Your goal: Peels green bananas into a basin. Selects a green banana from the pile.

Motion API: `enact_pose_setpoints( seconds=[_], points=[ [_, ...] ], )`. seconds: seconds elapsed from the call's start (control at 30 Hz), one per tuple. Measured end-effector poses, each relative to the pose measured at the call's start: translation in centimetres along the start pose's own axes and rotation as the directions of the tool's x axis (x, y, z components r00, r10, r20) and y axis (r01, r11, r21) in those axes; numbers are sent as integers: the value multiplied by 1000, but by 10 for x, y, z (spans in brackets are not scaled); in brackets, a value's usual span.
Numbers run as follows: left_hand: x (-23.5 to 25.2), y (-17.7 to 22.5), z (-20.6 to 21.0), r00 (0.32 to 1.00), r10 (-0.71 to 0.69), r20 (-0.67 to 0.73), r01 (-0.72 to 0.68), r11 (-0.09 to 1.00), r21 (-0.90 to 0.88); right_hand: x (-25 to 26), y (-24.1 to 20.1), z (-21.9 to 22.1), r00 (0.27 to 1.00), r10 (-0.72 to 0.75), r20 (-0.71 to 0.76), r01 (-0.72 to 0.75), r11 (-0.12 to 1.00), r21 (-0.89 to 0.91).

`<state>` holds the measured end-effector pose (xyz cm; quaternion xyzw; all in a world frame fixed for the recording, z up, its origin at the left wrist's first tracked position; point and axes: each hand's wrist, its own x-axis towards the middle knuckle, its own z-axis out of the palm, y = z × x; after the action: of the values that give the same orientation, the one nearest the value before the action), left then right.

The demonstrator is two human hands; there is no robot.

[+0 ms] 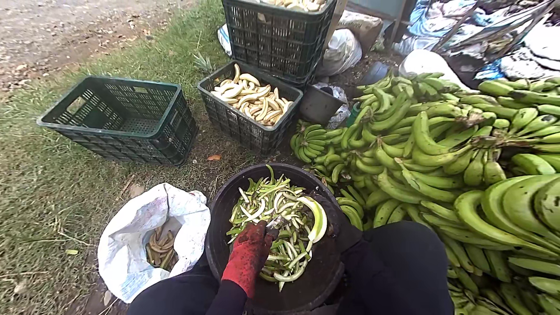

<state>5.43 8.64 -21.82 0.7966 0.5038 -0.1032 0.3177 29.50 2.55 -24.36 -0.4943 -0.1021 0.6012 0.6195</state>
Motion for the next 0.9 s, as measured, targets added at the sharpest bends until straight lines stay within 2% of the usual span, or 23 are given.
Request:
enact_pose_setpoints(
  seconds=[0.07,0.13,0.2,0.27,0.3,0.4,0.47,0.53,0.63,0.7,0.8,0.9],
  points=[
    [-4,1,-1,998,45,-38,-48,995,-86,0,-1,-3,998,35,59,-40,995,96],
    [-9,6,-1,983,171,-68,-182,963,-197,-4,1,4,990,84,111,-105,975,196],
    [-12,12,4,942,317,-110,-335,908,-250,-21,-10,24,991,111,75,-125,966,226],
    [-15,17,7,890,428,-159,-455,860,-229,-38,-34,63,953,244,-181,-208,959,193],
    [-15,17,9,863,473,-176,-501,844,-191,-34,-33,63,942,272,-198,-237,954,181],
    [-10,14,14,777,586,-227,-609,792,-42,7,7,13,976,216,7,-214,962,172],
    [-7,13,15,755,607,-249,-628,778,-9,9,10,15,976,217,-12,-213,966,144],
    [-5,13,16,746,599,-290,-626,780,1,3,13,20,984,178,22,-179,981,76],
    [-3,17,15,760,551,-344,-591,806,-16,-29,4,50,999,36,4,-36,999,-28],
    [0,21,15,776,487,-402,-547,836,-42,-47,-9,73,998,28,-64,-34,995,-96],
    [2,22,12,880,222,-420,-337,915,-224,-55,-5,79,993,40,-111,-65,971,-230],
    [7,11,4,934,7,-357,-157,906,-393,-58,-14,87,988,101,-118,-122,975,-188]
  ],
)
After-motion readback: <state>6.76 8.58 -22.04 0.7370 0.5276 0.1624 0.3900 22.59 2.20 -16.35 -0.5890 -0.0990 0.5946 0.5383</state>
